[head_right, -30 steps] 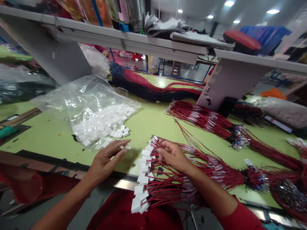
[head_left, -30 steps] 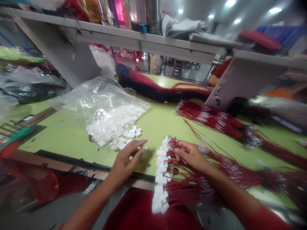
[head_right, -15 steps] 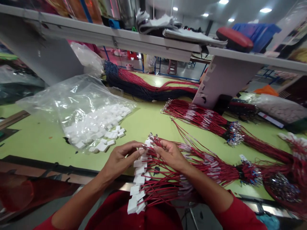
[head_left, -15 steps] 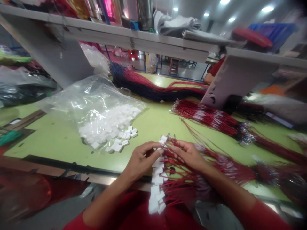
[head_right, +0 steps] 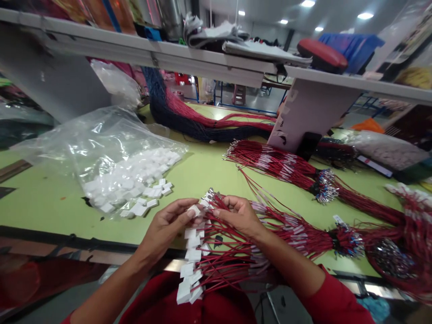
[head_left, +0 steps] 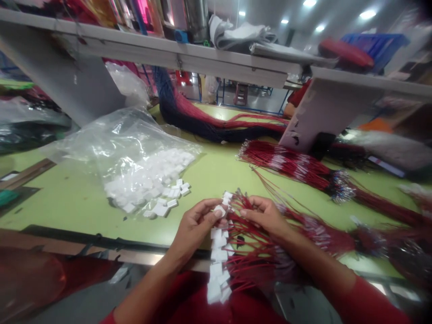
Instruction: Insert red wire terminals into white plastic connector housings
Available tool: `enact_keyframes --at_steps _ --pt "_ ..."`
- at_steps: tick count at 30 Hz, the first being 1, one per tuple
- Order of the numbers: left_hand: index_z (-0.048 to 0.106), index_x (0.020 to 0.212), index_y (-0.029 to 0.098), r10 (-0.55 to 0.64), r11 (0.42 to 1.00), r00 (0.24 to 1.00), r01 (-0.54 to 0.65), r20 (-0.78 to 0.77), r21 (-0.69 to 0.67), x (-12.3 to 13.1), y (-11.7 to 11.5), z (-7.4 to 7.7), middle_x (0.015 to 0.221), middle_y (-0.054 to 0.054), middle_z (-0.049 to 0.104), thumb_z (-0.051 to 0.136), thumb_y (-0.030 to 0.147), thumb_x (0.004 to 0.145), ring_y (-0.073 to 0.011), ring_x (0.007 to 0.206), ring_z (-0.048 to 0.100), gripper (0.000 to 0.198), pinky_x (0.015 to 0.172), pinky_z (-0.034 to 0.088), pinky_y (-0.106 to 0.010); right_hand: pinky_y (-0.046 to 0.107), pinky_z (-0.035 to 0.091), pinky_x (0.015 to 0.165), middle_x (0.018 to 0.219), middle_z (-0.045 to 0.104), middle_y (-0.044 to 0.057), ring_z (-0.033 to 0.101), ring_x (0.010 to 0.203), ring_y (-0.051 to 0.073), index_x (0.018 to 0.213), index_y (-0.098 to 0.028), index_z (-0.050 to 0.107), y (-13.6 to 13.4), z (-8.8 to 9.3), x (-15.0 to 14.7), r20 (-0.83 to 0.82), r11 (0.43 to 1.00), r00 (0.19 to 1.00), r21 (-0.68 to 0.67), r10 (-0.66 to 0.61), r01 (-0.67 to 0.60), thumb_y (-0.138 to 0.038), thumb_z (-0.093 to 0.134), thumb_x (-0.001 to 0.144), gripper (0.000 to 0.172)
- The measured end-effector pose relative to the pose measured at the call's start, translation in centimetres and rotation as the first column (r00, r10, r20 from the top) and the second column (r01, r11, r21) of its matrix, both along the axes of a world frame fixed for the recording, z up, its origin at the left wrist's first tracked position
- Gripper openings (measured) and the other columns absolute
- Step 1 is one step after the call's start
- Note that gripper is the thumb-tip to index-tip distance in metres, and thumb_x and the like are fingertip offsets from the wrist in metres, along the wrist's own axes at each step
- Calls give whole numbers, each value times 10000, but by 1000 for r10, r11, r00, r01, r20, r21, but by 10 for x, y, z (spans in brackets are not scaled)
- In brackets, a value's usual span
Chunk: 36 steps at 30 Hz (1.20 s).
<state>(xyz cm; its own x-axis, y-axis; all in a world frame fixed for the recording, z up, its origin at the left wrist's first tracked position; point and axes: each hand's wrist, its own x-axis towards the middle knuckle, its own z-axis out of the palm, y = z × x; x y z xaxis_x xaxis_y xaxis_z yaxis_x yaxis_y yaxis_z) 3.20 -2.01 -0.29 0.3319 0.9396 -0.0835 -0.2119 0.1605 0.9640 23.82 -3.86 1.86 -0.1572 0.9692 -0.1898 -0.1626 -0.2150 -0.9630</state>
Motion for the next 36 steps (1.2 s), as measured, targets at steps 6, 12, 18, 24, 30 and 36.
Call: enact_keyframes --at_steps 6,12,18,24,30,36 --pt "650 939 204 42 991 985 -20 169 -130 2 -2 0 943 -14 704 786 292 780 -163 847 713 226 825 580 -291 224 428 541 631 643 -27 564 559 113 735 -167 649 -2 -7 2 107 1000 994 18 -12 10 -449 867 630 371" --pt "692 984 191 52 992 995 -42 83 -119 3 -2 -3 864 -22 728 794 304 762 -119 691 653 269 667 543 -229 231 425 524 618 617 -23 554 563 122 708 -175 626 -1 -8 1 131 999 991 51 0 -7 -519 857 611 425" --pt "683 896 181 43 977 985 -6 168 -214 4 -2 -2 820 -9 726 829 294 724 -136 729 684 253 746 566 -266 222 392 516 611 586 -33 509 536 103 690 -174 602 -1 -9 1 160 998 987 69 -4 -7 -502 845 632 413" --pt "703 865 177 77 995 996 -75 32 -66 1 -6 -3 811 -27 742 817 264 722 -147 735 690 203 706 563 -251 200 295 483 566 509 -55 399 489 68 642 -168 554 -1 -3 -3 228 997 973 77 -27 10 -454 824 647 393" --pt "684 873 184 96 994 995 -93 38 -61 3 -11 -10 836 -43 755 803 258 729 -168 765 704 201 730 568 -283 211 328 501 588 539 -40 438 523 87 652 -161 590 -1 -9 -3 212 999 977 51 -23 12 -459 829 639 382" --pt "685 893 175 31 986 990 -8 139 -164 3 -9 -14 855 -45 758 802 265 744 -159 779 702 210 786 567 -297 217 358 520 626 578 -27 471 552 96 677 -162 595 -1 -9 -2 176 999 984 29 -21 16 -464 846 625 396"
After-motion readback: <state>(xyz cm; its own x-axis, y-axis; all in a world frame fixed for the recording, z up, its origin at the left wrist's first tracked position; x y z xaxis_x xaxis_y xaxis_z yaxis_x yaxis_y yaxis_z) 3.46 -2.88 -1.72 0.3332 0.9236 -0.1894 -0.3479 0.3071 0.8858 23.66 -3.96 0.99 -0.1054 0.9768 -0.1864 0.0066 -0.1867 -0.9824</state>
